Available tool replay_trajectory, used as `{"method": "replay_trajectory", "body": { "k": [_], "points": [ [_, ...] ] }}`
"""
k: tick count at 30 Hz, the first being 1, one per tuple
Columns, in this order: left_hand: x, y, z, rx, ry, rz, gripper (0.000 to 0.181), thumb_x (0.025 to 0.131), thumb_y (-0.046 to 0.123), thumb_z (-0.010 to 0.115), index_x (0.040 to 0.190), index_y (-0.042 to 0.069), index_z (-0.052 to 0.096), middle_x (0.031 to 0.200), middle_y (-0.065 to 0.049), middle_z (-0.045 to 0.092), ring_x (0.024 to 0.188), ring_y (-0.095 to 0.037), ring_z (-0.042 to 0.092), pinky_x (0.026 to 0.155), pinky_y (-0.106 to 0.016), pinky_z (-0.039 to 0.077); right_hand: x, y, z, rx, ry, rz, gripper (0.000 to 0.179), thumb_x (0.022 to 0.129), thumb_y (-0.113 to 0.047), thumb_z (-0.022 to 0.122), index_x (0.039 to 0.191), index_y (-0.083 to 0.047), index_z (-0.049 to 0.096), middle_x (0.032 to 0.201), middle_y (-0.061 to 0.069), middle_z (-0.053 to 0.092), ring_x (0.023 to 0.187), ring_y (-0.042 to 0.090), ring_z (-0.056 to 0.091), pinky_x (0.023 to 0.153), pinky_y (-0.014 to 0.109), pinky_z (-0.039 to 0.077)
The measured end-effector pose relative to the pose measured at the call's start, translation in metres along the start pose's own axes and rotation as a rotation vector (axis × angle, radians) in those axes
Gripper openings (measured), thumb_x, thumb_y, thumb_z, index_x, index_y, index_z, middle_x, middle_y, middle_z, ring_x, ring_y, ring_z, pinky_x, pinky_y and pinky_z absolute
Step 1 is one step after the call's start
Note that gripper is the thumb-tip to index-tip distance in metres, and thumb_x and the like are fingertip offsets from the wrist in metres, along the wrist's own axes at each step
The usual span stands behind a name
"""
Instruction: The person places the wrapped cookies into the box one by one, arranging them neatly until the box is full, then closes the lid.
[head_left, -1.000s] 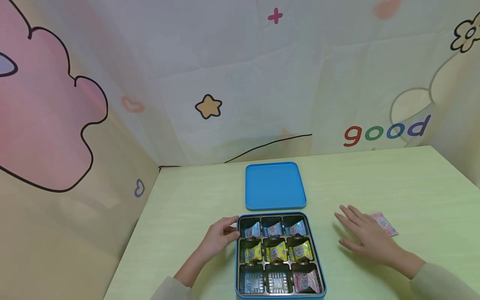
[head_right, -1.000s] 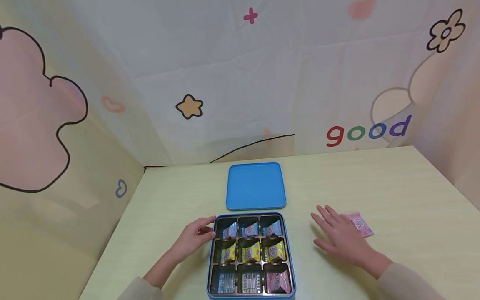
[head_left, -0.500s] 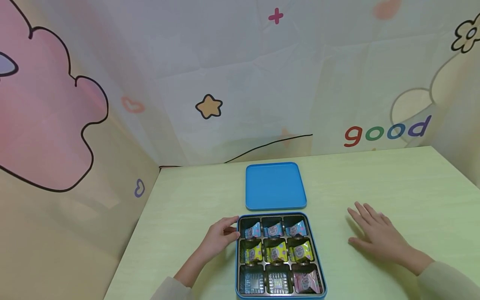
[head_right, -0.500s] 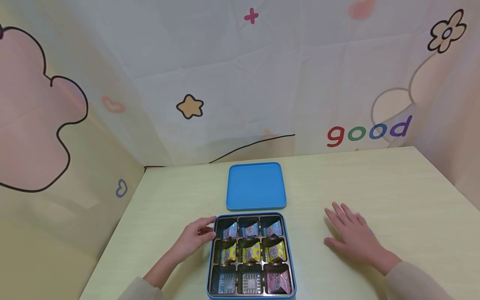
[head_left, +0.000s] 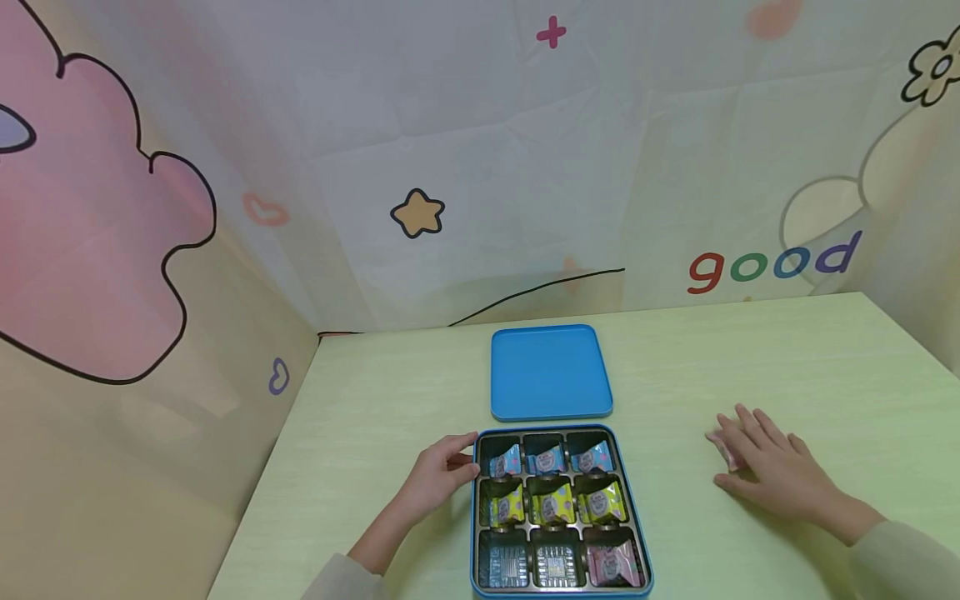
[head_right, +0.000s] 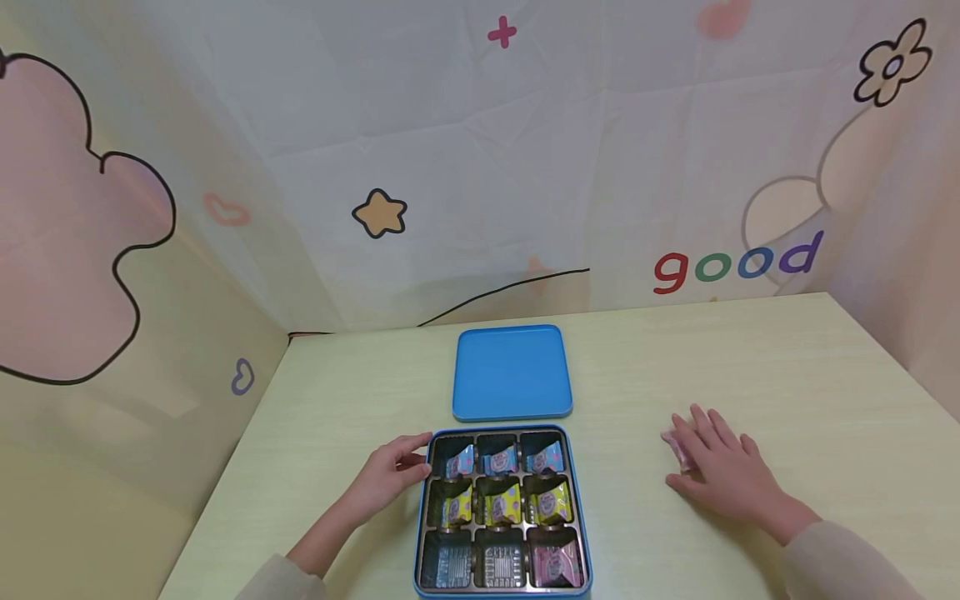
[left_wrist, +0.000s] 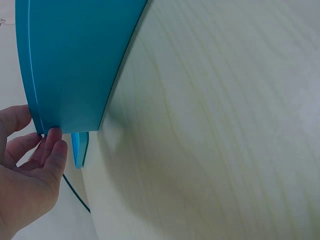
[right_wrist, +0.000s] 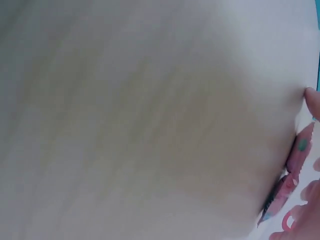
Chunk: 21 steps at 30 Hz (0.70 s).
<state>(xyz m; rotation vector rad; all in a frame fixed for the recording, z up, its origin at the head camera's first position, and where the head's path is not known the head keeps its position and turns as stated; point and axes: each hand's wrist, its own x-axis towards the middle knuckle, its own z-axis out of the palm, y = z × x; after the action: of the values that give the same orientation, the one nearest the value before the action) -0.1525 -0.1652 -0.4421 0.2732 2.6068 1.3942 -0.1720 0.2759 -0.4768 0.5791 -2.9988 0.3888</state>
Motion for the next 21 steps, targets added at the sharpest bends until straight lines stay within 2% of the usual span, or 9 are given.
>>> {"method": "replay_trajectory", "body": {
  "k": [6, 12, 21],
  "points": [
    [0.0, -0.001, 0.0, 0.003, -0.002, -0.005, 0.047, 0.086, 0.012, 0.056, 0.13, 0.002, 0.043, 0.124, -0.016, 0.049, 0.101, -0.027, 0.056, 0.083, -0.039, 0.048, -0.001, 0.006, -0.006, -0.028, -0.057, 0.057, 0.086, 0.076, -0.053, 0.058, 0.138, -0.004, 0.024, 0.14, 0.028, 0.02, 0.124, 0.047, 0.02, 0.083, 0.069, 0.025],
    [0.0, 0.0, 0.0, 0.003, -0.002, 0.001, 0.047, 0.086, 0.011, 0.055, 0.13, 0.001, 0.043, 0.124, -0.016, 0.049, 0.102, -0.028, 0.056, 0.083, -0.039, 0.048, -0.003, 0.011, -0.013, -0.041, -0.102, 0.1, 0.087, 0.076, -0.048, 0.059, 0.137, 0.0, 0.021, 0.137, 0.033, 0.019, 0.118, 0.053, 0.024, 0.08, 0.069, 0.028],
    [0.0, 0.0, -0.001, 0.002, -0.008, 0.007, 0.047, 0.086, 0.012, 0.056, 0.13, 0.001, 0.043, 0.124, -0.017, 0.049, 0.1, -0.027, 0.056, 0.083, -0.038, 0.048, -0.004, 0.019, -0.014, -0.053, -0.137, 0.128, 0.083, 0.077, -0.046, 0.059, 0.134, 0.004, 0.026, 0.133, 0.037, 0.023, 0.112, 0.057, 0.028, 0.075, 0.065, 0.035]
  ]
}}
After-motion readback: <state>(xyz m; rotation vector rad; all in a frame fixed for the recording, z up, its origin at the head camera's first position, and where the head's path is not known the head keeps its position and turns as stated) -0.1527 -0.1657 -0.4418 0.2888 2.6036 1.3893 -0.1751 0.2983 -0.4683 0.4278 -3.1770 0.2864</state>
